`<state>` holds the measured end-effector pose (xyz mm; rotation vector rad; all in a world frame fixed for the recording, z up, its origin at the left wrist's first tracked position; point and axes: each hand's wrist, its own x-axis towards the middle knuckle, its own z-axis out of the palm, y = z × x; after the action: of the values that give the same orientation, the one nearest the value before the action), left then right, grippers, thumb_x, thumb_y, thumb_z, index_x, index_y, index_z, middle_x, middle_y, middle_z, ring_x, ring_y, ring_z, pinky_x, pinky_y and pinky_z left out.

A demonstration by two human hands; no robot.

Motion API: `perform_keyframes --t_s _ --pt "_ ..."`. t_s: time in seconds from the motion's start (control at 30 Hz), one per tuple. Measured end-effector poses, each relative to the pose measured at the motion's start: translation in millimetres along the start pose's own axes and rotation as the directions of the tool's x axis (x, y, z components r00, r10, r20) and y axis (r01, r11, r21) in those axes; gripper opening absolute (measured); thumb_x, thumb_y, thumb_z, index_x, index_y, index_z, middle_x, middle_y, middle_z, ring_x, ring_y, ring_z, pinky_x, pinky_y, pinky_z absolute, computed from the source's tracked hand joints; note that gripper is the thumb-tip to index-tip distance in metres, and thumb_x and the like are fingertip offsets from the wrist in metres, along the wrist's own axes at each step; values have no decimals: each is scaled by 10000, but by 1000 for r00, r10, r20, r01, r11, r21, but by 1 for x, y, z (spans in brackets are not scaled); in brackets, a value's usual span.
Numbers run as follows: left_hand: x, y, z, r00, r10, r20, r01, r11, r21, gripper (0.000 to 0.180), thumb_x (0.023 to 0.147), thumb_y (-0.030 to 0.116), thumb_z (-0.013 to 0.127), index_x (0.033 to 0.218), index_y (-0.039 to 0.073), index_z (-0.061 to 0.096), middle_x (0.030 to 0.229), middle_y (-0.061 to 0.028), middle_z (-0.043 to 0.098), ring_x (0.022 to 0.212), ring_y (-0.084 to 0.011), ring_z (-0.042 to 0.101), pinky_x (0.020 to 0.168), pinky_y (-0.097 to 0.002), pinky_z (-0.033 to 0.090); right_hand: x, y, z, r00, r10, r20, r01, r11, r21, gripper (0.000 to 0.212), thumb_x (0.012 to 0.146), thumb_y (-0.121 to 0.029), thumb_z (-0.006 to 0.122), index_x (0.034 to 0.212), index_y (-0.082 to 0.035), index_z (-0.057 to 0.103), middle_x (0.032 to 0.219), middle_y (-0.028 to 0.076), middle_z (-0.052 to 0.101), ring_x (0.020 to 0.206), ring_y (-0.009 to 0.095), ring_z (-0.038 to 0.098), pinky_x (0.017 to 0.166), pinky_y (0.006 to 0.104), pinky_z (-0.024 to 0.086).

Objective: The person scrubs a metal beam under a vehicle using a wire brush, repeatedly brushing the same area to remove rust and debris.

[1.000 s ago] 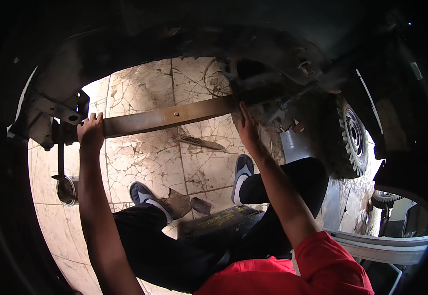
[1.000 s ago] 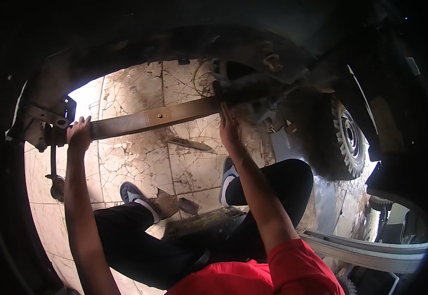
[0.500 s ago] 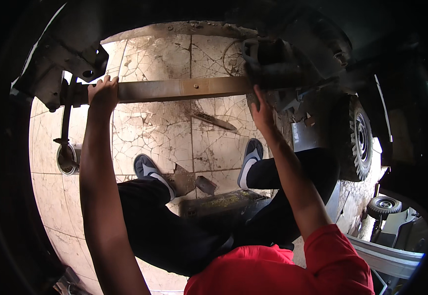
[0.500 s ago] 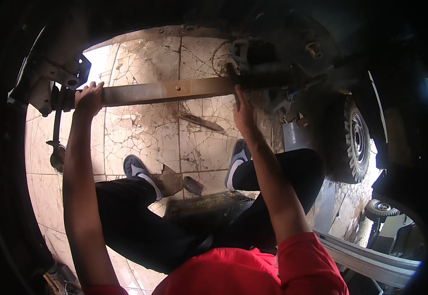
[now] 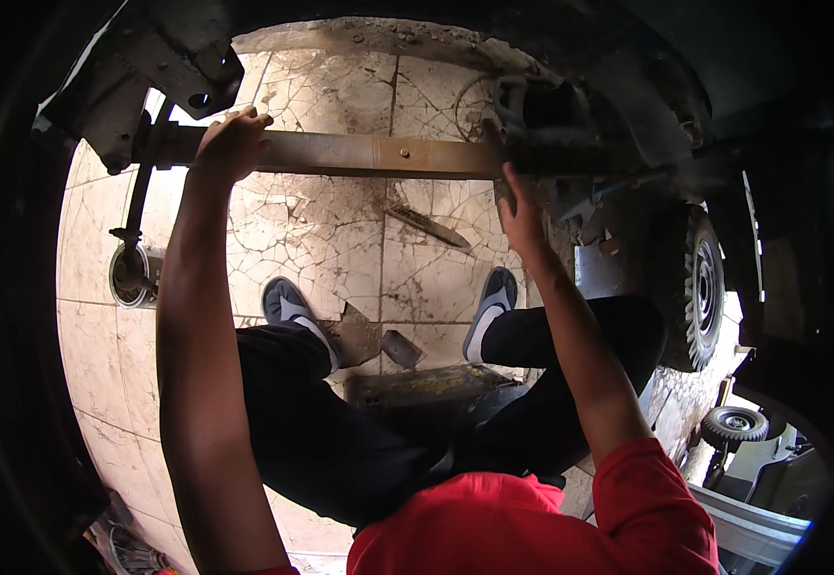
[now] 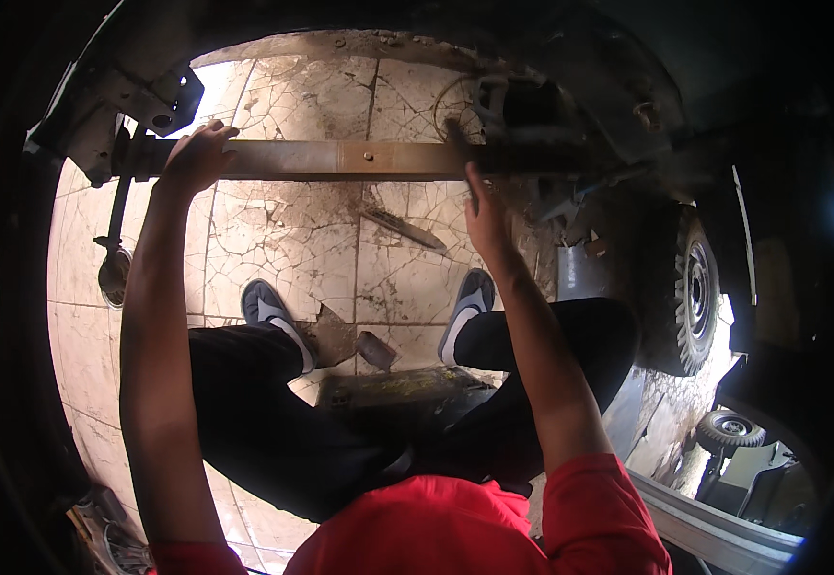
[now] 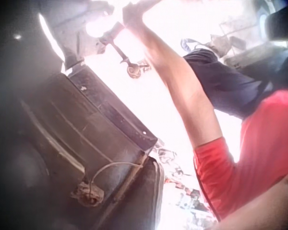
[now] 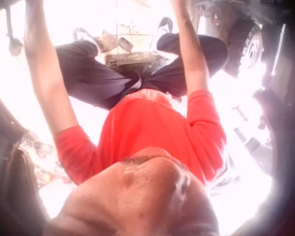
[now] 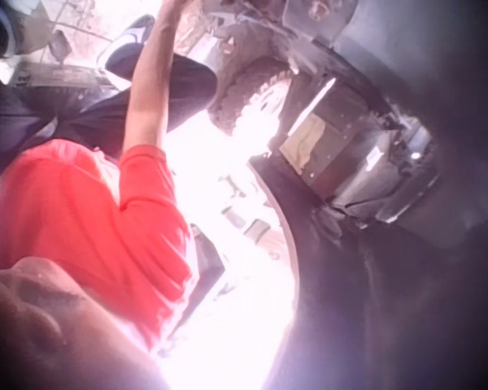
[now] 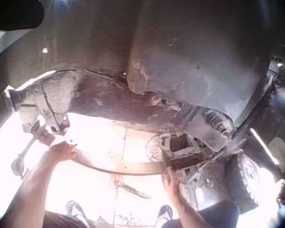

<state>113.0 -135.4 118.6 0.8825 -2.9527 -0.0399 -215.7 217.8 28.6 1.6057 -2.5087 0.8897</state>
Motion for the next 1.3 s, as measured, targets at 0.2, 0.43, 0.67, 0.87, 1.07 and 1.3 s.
perform_keyframes --t_s 0.2,0.43,0.67,0.87,1.07,1.3 --pt "7 -16 18 994 62 90 -56 996 -69 319 885 244 670 1160 86 635 1102 -122 633 1064 -298 633 897 -421 517 1 25 -2 971 180 -156 -177 984 35 694 883 -100 653 1493 -277 375 1343 209 560 1202 412 556 983 464 485" --pt "20 -8 20 993 45 113 -31 992 -121 359 900 272 648 1211 94 626 1150 -121 645 1112 -294 617 940 -419 500 4 40 -2 901 14 -433 -37 998 -46 669 890 -91 649 1478 -290 399 1289 212 594 1131 417 601 953 453 501" --pt "19 -29 41 987 52 150 -45 998 -55 377 900 317 624 1216 111 624 1174 -115 645 1136 -299 605 968 -420 490 7 12 2 930 299 -212 -265 948 176 651 910 -67 621 1499 -180 369 1447 163 491 1324 347 477 1069 373 422" --pt "7 -22 30 984 -29 173 37 999 -39 360 896 326 609 1196 130 640 1171 -113 648 1174 -282 582 968 -428 490 9 1 -2 981 193 -21 -190 978 88 666 895 -56 636 1492 -215 387 1386 187 542 1250 363 544 1019 411 463" --pt "-4 -5 4 977 -136 162 152 985 -86 365 878 336 640 1175 122 649 1138 -105 654 1146 -280 587 940 -442 499 4 -1 1 991 130 -19 -128 990 62 708 891 -48 627 1509 -240 341 1354 212 550 1157 439 568 960 454 512" --pt "-1 -19 23 982 187 41 -189 981 53 117 844 155 631 900 98 716 1081 -94 668 1039 -282 625 927 -408 497 2 2 3 980 195 32 -195 981 -22 748 863 -39 655 1504 -262 341 1294 218 589 1146 435 581 961 475 504"
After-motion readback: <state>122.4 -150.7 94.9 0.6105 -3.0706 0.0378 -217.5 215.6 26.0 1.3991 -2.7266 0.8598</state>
